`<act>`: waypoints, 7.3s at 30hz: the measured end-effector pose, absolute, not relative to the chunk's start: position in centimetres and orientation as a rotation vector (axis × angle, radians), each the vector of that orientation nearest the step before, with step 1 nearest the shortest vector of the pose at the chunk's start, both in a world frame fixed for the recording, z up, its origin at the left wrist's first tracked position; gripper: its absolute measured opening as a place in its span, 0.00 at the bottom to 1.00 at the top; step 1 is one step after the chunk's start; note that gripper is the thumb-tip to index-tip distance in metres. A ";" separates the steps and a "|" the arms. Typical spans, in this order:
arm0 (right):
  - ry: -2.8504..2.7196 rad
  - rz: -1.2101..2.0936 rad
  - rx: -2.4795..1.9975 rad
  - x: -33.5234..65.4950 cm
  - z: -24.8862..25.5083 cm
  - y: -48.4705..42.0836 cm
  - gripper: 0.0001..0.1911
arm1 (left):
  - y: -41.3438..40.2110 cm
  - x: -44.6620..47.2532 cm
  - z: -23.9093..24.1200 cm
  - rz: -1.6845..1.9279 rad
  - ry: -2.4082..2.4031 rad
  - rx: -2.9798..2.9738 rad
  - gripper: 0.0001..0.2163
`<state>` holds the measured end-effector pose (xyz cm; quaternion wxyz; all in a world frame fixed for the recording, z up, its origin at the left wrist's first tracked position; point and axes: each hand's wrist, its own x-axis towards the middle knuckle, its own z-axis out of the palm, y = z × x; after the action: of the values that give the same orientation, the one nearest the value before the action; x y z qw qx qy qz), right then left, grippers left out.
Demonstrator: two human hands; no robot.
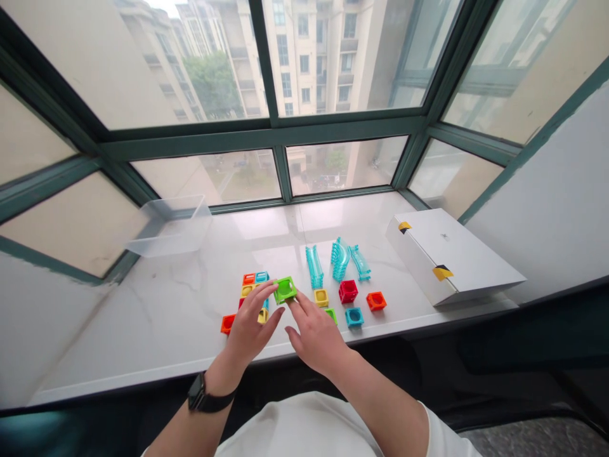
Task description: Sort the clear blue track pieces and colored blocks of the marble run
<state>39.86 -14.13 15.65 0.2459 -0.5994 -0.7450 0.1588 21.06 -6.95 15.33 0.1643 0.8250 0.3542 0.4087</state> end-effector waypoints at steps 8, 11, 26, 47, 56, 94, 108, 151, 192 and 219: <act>-2.100 0.472 -1.512 40.7 15.5 -14.5 0.33 | -7.3 20.5 14.6 1.155 1.062 2.418 0.15; -2.113 0.486 -1.436 41.4 15.8 -14.6 0.31 | -7.6 20.4 14.5 1.165 1.067 2.427 0.14; -1.606 0.813 -0.962 42.5 15.8 -14.9 0.26 | -9.6 19.9 14.9 1.388 0.850 2.074 0.12; -1.508 0.795 -0.998 41.7 15.8 -14.6 0.24 | -9.5 20.9 16.0 1.039 0.766 1.970 0.12; -1.505 0.853 -1.018 41.8 15.5 -14.6 0.22 | -9.8 21.2 15.2 0.931 0.776 1.963 0.20; -1.309 0.722 -1.294 47.6 14.3 -14.6 0.26 | -10.5 25.1 10.6 0.851 0.876 1.426 0.15; -1.458 0.756 -1.544 51.4 12.9 -17.2 0.23 | -10.3 29.3 2.2 0.834 0.940 1.783 0.26; -1.621 0.943 -1.539 51.3 9.7 -15.6 0.32 | -9.9 29.0 -0.1 0.792 0.918 1.923 0.23; -1.617 1.003 -1.514 51.3 9.8 -15.8 0.30 | -9.9 29.1 0.4 0.751 0.935 1.961 0.24; -1.704 0.596 -1.609 51.4 12.9 -16.0 0.29 | -10.3 27.4 1.2 0.735 0.900 1.887 0.30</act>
<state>51.40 -16.00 12.86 0.3541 -0.6223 -0.6590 0.2304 27.43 -10.26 1.19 0.4464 0.7619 0.3634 0.2969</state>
